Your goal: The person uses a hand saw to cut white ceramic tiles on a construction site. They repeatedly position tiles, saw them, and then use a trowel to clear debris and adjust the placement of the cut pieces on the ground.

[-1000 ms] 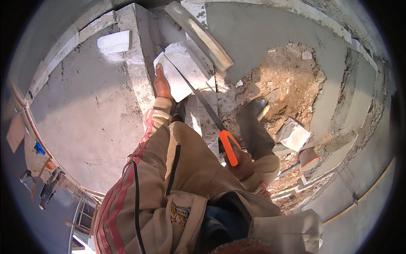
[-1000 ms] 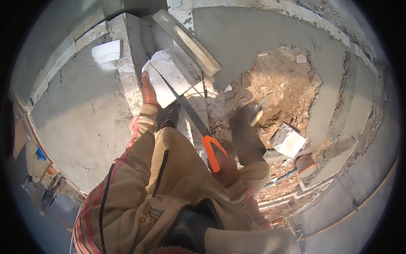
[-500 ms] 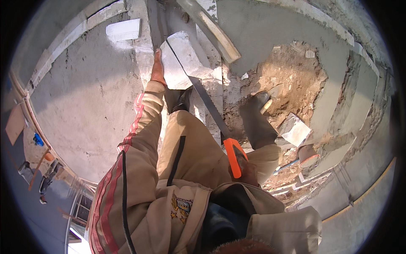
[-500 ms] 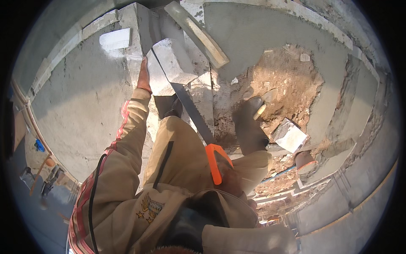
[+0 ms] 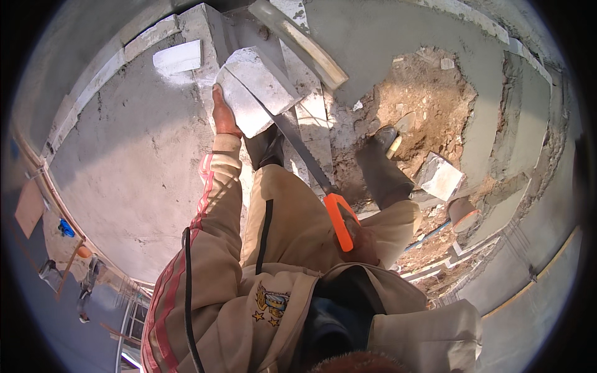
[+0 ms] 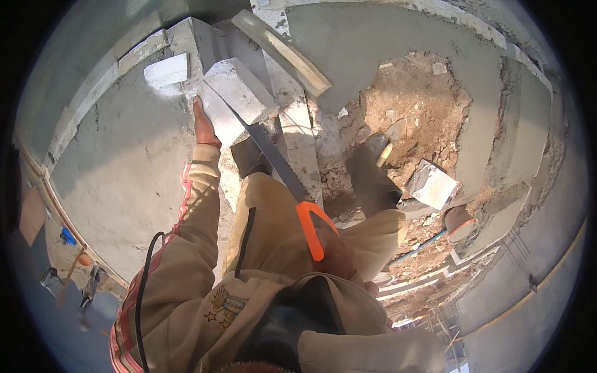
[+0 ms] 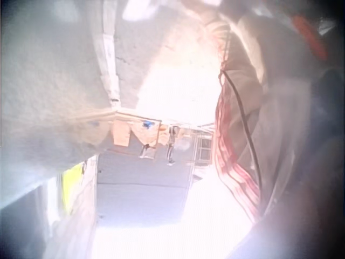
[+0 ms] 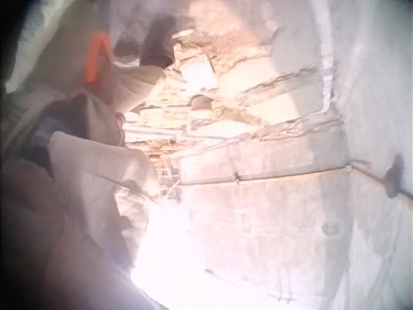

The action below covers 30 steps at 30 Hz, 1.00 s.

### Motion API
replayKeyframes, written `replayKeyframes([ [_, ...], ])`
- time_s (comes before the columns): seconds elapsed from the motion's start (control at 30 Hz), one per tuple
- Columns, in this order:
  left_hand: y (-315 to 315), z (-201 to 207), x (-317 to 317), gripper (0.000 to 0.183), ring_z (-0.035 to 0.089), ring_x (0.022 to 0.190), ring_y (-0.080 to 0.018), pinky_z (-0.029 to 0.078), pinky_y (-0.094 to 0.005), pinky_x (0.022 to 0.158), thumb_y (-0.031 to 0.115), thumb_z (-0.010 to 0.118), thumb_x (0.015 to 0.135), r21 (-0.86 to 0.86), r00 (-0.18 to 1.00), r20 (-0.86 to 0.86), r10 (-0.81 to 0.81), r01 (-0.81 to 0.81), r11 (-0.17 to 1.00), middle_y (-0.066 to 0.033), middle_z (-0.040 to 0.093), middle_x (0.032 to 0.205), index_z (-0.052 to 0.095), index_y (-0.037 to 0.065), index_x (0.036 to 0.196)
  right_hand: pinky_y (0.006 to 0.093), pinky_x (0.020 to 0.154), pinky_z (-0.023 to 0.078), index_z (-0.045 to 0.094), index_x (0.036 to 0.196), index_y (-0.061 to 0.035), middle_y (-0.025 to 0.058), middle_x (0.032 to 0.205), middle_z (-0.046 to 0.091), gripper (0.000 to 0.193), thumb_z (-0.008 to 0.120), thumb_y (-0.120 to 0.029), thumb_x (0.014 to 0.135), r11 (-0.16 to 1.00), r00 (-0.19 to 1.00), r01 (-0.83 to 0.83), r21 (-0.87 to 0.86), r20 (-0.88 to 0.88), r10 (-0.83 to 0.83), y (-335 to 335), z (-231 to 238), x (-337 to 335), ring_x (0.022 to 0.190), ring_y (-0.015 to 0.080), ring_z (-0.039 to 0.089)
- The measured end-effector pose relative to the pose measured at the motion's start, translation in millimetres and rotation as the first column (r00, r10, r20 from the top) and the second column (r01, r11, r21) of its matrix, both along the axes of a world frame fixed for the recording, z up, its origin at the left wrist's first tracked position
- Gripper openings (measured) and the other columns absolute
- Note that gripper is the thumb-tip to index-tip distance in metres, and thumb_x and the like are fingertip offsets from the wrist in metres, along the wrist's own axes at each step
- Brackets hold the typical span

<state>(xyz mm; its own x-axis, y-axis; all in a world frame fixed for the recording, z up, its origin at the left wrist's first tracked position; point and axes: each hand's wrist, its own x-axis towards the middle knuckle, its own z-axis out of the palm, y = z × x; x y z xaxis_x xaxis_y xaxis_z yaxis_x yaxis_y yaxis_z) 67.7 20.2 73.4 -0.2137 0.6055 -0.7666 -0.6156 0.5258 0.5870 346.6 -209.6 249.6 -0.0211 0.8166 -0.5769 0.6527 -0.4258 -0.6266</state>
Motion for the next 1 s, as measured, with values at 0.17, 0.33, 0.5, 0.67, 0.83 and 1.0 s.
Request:
replayKeyframes([
  [0.17, 11.6, -11.4, -35.5, 0.069, 0.065, 0.114, -0.0285, 0.054, -0.0414, 0.097, 0.055, 0.058, 0.094, 0.077, 0.995, -0.076, 0.060, -0.054, 0.996, -0.0144, 0.062, 0.129, 0.048, 0.006, 0.141, 0.0486, 0.059, 0.051, 0.060, 0.095, -0.0055, 0.0174, 0.075, 0.065, 0.021, 0.069, -0.023, 0.087, 0.999, 0.998, 0.033, 0.040, -0.058, -0.030, 46.8, 28.6, 3.7, 0.068, 0.0400, 0.065],
  [0.33, 17.3, 0.8, -40.1, 0.073, 0.061, 0.119, -0.0268, 0.050, -0.0415, 0.101, 0.057, 0.063, 0.090, 0.113, 0.990, 0.044, -0.133, 0.127, 0.985, -0.0118, 0.062, 0.131, 0.048, 0.008, 0.141, 0.0453, 0.058, 0.051, 0.063, 0.101, -0.0052, 0.0157, 0.071, 0.063, 0.018, 0.069, -0.016, 0.087, 0.998, 0.987, 0.028, 0.053, -0.157, -0.019, 1.0, 46.7, 11.0, 0.065, 0.0387, 0.065],
  [0.5, 3.5, 27.2, -21.9, 0.077, 0.062, 0.115, -0.0266, 0.050, -0.0419, 0.098, 0.055, 0.073, 0.081, -0.031, 0.939, 0.061, -0.339, 0.341, 0.940, -0.0123, 0.062, 0.129, 0.052, 0.009, 0.139, 0.0446, 0.058, 0.051, 0.064, 0.106, -0.0038, 0.0154, 0.071, 0.063, 0.022, 0.069, -0.014, 0.088, 0.980, 0.967, 0.163, 0.114, -0.217, -0.136, -5.9, 79.9, 16.6, 0.065, 0.0390, 0.065],
  [0.67, -33.1, 42.1, 36.1, 0.077, 0.061, 0.113, -0.0233, 0.051, -0.0363, 0.094, 0.044, 0.077, 0.080, 0.062, 0.905, -0.041, -0.424, 0.426, 0.902, -0.0129, 0.061, 0.126, 0.051, 0.001, 0.139, 0.0448, 0.061, 0.051, 0.061, 0.100, -0.0032, 0.0195, 0.075, 0.065, 0.021, 0.069, -0.019, 0.089, 0.980, 0.984, 0.172, 0.097, -0.063, -0.166, 80.4, 28.9, -38.6, 0.069, 0.0425, 0.065],
  [0.83, -17.9, 46.4, 16.1, 0.058, 0.064, 0.100, -0.0220, 0.050, -0.0338, 0.090, 0.032, 0.074, 0.084, 0.189, 0.973, -0.126, -0.193, 0.214, 0.958, -0.0120, 0.065, 0.113, 0.058, -0.004, 0.126, 0.0446, 0.065, 0.054, 0.062, 0.113, -0.0059, 0.0204, 0.084, 0.067, 0.029, 0.068, -0.021, 0.090, 0.979, 0.976, 0.190, 0.075, -0.127, -0.179, 64.6, 49.7, -46.0, 0.073, 0.0398, 0.066],
  [1.0, -6.2, 59.5, 29.6, 0.058, 0.065, 0.112, -0.0297, 0.053, -0.0414, 0.098, 0.033, 0.062, 0.092, 0.168, 0.980, 0.062, -0.187, 0.175, 0.970, -0.0166, 0.064, 0.124, 0.050, -0.005, 0.134, 0.0443, 0.066, 0.054, 0.062, 0.126, -0.0119, 0.0176, 0.089, 0.069, 0.039, 0.067, -0.018, 0.087, 0.965, 0.963, 0.262, -0.013, -0.057, -0.262, -6.5, 86.2, -32.4, 0.077, 0.0361, 0.068],
])
